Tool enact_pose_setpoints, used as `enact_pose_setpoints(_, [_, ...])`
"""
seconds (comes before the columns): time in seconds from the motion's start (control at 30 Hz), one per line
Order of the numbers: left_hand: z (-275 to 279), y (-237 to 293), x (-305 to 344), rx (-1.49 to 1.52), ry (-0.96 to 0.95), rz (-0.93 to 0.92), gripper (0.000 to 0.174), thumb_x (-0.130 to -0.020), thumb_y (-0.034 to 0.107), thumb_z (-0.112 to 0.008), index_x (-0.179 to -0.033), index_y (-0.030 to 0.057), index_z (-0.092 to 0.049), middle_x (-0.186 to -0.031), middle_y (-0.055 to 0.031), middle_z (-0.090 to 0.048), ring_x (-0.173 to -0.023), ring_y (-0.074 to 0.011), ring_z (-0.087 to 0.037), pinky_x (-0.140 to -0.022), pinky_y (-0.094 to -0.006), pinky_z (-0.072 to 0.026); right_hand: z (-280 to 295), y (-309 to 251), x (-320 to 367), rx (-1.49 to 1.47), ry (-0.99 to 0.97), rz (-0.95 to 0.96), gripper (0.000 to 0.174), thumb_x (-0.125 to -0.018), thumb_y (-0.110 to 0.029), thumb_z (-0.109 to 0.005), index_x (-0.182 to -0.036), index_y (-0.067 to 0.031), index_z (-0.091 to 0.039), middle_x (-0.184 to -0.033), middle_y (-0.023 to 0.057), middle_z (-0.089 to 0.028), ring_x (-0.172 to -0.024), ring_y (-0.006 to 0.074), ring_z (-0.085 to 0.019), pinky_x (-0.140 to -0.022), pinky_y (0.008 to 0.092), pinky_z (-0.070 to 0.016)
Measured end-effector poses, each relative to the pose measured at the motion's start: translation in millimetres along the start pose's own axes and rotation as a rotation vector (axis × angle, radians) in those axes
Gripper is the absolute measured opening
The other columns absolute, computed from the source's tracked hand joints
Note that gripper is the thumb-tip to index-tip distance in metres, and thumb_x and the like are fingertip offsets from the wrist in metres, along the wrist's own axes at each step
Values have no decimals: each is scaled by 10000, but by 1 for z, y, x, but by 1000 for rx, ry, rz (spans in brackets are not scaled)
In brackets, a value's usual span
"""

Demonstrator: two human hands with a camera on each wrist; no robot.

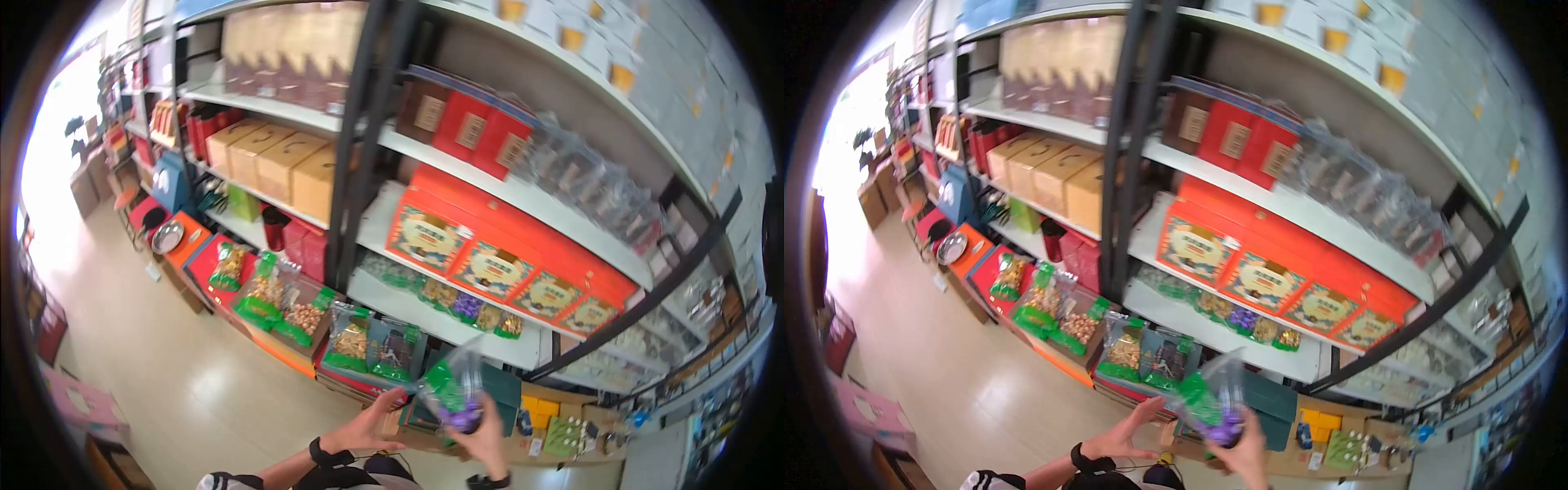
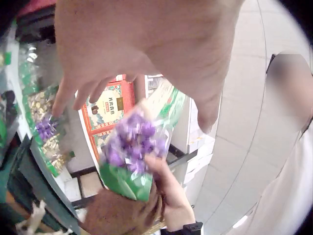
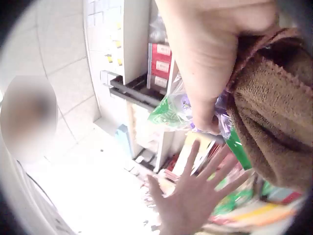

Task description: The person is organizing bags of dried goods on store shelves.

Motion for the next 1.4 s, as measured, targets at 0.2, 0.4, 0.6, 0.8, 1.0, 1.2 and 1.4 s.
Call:
enact_pose_setpoints(0.2, [63, -30, 117, 367, 431, 58, 1003, -834, 209, -793, -1562, 43, -123, -1478, -141, -384, -1348, -236, -409, -1132, -394, -342, -170, -157, 27, -114, -293, 235, 1111, -656, -401, -904, -1489, 12, -295, -1417, 254, -439, -1300, 350, -484, -1018, 422, -461])
enact_pose_setpoints(0.4, [128, -12, 202, 723, 796, -13, 865, -886, 134, -675, -1570, 91, -148, -1321, -120, -522, -1211, -244, -561, -1060, -398, -455, -186, -214, 27, -654, -395, 0, 719, -833, -69, -753, -1437, -12, -368, -1351, 129, -484, -1075, 169, -583, -819, 266, -527])
enact_pose_setpoints(0.6, [139, -7, 213, 871, 973, -112, 749, -925, 136, -632, -1555, 100, -229, -1428, -109, -440, -1298, -223, -469, -1107, -385, -386, -230, -284, 6, -729, -332, 416, 433, -948, -191, -568, -1336, -5, -516, -1382, 123, -502, -1304, 267, -446, -1102, 400, -331])
enact_pose_setpoints(0.8, [173, -5, 225, 773, 1161, -86, 687, -944, 135, -603, -1546, 122, -272, -1409, -88, -453, -1268, -215, -492, -1057, -365, -437, -278, -307, 10, -119, -571, 897, 476, -915, -176, -587, -1382, -97, -536, -1500, 124, -420, -1391, 431, -292, -1161, 499, -255])
enact_pose_setpoints(1.0, [231, 23, 200, 889, 1348, -101, 606, -966, 171, -566, -1517, 122, -318, -1330, -103, -541, -1218, -241, -561, -1029, -402, -485, -280, -306, -22, -472, -529, 831, 425, -864, 99, -568, -1260, -36, -642, -1308, 106, -619, -1129, 310, -613, -1006, 420, -441])
enact_pose_setpoints(1.2, [270, -66, 216, 1, 1107, 196, 412, -992, 194, -522, -1378, 62, -465, -1302, -144, -588, -1162, -233, -607, -1026, -396, -491, -281, -347, -23, -429, -719, 1077, 396, -845, 11, -638, -1237, -47, -659, -1304, 62, -616, -1053, 200, -628, -951, 350, -481])
enact_pose_setpoints(1.4, [306, -7, 120, 1275, 966, 143, 454, -994, 312, -479, -1328, 7, -518, -1291, -177, -604, -1154, -311, -606, -1037, -436, -471, -298, -328, -93, -72, -178, 948, 358, -816, -121, -716, -1173, -152, -708, -1155, 32, -616, -1079, 233, -560, -895, 411, -439])
Point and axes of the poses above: each hand's wrist, its own x-axis away from the middle knuckle, its own z-axis out of the back of the hand, y = z × x, the point moved 6 cm from there along -x, towards the middle knuckle
